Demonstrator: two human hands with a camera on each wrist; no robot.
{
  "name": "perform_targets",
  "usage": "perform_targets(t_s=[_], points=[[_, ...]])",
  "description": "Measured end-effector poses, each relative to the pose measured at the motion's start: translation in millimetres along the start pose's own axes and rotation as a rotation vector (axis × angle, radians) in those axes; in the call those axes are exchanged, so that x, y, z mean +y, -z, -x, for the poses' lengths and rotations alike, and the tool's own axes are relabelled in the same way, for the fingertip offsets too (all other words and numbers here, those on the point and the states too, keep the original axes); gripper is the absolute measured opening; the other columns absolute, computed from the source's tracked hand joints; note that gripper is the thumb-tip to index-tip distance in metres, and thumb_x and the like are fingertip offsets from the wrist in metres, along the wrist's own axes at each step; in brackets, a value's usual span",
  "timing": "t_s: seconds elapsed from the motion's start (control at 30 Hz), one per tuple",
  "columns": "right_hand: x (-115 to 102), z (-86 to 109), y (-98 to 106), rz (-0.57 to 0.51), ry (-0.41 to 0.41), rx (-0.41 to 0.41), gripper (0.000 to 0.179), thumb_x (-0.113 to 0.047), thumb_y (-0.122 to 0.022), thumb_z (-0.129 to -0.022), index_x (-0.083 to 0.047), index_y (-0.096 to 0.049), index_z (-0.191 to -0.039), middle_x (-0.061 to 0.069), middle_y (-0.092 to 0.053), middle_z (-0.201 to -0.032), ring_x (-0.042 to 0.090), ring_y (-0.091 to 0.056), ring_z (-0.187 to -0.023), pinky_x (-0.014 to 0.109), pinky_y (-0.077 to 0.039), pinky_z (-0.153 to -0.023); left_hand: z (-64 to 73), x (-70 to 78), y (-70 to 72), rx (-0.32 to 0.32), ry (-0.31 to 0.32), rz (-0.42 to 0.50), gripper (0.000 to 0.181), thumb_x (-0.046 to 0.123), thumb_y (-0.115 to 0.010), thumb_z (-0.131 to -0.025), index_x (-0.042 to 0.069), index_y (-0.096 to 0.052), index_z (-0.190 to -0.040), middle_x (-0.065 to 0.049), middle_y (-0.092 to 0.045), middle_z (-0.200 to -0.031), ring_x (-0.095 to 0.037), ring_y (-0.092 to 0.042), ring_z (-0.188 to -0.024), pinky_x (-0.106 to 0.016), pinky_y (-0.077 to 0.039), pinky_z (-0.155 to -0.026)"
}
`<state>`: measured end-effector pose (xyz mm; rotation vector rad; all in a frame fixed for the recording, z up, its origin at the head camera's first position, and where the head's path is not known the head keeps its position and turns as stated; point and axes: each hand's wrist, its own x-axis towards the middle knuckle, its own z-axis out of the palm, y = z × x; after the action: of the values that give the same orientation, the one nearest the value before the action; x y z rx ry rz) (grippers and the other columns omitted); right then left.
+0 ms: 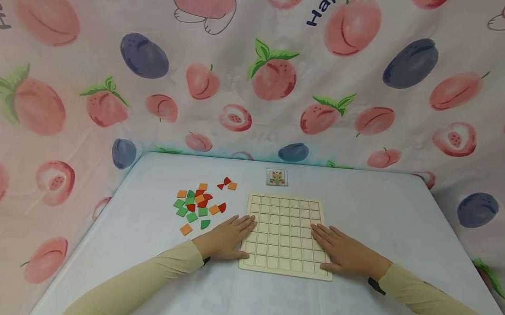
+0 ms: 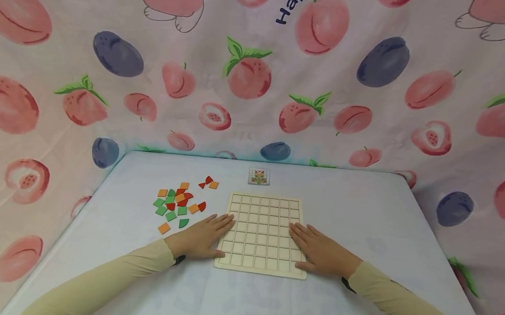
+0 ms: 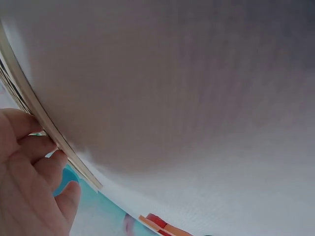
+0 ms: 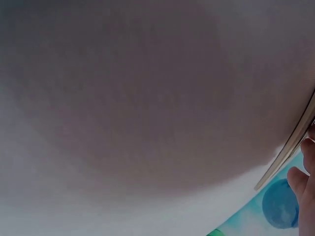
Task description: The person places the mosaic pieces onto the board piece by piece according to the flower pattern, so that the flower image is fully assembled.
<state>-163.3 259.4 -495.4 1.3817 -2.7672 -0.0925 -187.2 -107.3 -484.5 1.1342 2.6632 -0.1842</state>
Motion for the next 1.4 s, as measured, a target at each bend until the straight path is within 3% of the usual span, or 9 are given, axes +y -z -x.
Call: perform_targets(t_s=[0.53,0.67,0.93,1.03,1.07,1.17,1.23,1.3,1.4], points=[[1,1.5,-3,-0.030,-0.044,-0.030,0.083,-0.062,-0.039,-0.092,0.002,-0.030,-0.145,0.017,-0.029,-0.152,0.034,-0.032,-0.138,0.016,0.021,-0.110,-3.5,-15.3,12.7,0.066,0.024,0.106,0.084,0.056,-0.052,-0.089,0.011,-0.019,-0.151,-0.006,-0.017,-0.158,-0.021,-0.017,-0.146,-0.040,-0.017,-0.118],[1,1.5,-3,-0.033,-0.053,-0.047,0.084,-0.063,-0.038,-0.092,0.001,-0.030,-0.145,0.017,-0.028,-0.153,0.033,-0.031,-0.139,0.016,0.022,-0.109,-3.9,-30.9,17.9,0.142,0.090,0.205,0.081,0.050,-0.058,-0.088,0.012,-0.022,-0.150,-0.003,-0.022,-0.157,-0.019,-0.022,-0.145,-0.039,-0.021,-0.117],[1,0.9,0,-0.047,-0.054,-0.048,0.084,-0.062,-0.039,-0.092,0.002,-0.031,-0.144,0.018,-0.029,-0.152,0.034,-0.031,-0.138,0.016,0.021,-0.110,5.2,-66.6,22.1,0.298,0.262,0.584,0.071,0.031,-0.068,-0.086,0.015,-0.034,-0.147,-0.002,-0.037,-0.150,-0.022,-0.037,-0.138,-0.042,-0.034,-0.110],[1,0.4,1,-0.052,-0.054,-0.049,0.084,-0.062,-0.040,-0.091,0.002,-0.031,-0.144,0.017,-0.029,-0.152,0.034,-0.031,-0.139,0.016,0.021,-0.110,10.6,-80.9,23.0,0.326,0.301,0.695,0.068,0.025,-0.070,-0.085,0.012,-0.038,-0.144,-0.009,-0.058,-0.128,-0.020,-0.062,-0.092,-0.036,-0.051,-0.085],[1,0.2,1,-0.054,-0.056,-0.053,0.084,-0.062,-0.040,-0.091,0.002,-0.030,-0.145,0.017,-0.028,-0.152,0.033,-0.031,-0.139,0.016,0.021,-0.110,11.6,-86.6,22.4,0.333,0.312,0.715,0.068,0.024,-0.070,-0.085,0.012,-0.039,-0.144,-0.011,-0.060,-0.125,-0.019,-0.059,-0.074,-0.032,-0.051,-0.073],[1,-0.1,2,-0.063,-0.061,-0.059,0.084,-0.062,-0.040,-0.091,0.002,-0.030,-0.145,0.017,-0.028,-0.153,0.033,-0.030,-0.139,0.015,0.021,-0.109,13.6,-102.3,21.0,0.361,0.356,0.767,0.065,0.021,-0.071,-0.084,0.010,-0.043,-0.142,-0.017,-0.061,-0.119,-0.022,-0.052,-0.065,-0.029,-0.042,-0.061],[1,0.0,2,-0.066,-0.061,-0.058,0.084,-0.063,-0.040,-0.091,0.001,-0.030,-0.145,0.017,-0.028,-0.153,0.033,-0.031,-0.139,0.015,0.021,-0.109,14.0,-111.9,19.0,0.397,0.361,0.785,0.063,0.019,-0.071,-0.084,0.006,-0.045,-0.139,-0.019,-0.059,-0.127,-0.032,-0.062,-0.089,-0.034,-0.051,-0.074],[2,0.3,2,-0.066,-0.059,-0.052,0.084,-0.063,-0.040,-0.091,0.001,-0.030,-0.145,0.017,-0.028,-0.153,0.034,-0.031,-0.139,0.015,0.021,-0.109,13.7,-118.7,17.0,0.431,0.391,0.838,0.061,0.016,-0.072,-0.083,0.005,-0.047,-0.138,-0.019,-0.051,-0.137,-0.038,-0.054,-0.118,-0.041,-0.050,-0.091],[1,0.6,0,-0.057,-0.059,-0.053,0.085,-0.063,-0.039,-0.091,0.001,-0.030,-0.145,0.017,-0.028,-0.153,0.034,-0.031,-0.139,0.015,0.021,-0.109,10.2,-127.4,13.3,0.464,0.431,0.940,0.058,0.013,-0.072,-0.083,0.003,-0.049,-0.135,-0.018,-0.055,-0.133,-0.035,-0.055,-0.120,-0.042,-0.046,-0.098]])
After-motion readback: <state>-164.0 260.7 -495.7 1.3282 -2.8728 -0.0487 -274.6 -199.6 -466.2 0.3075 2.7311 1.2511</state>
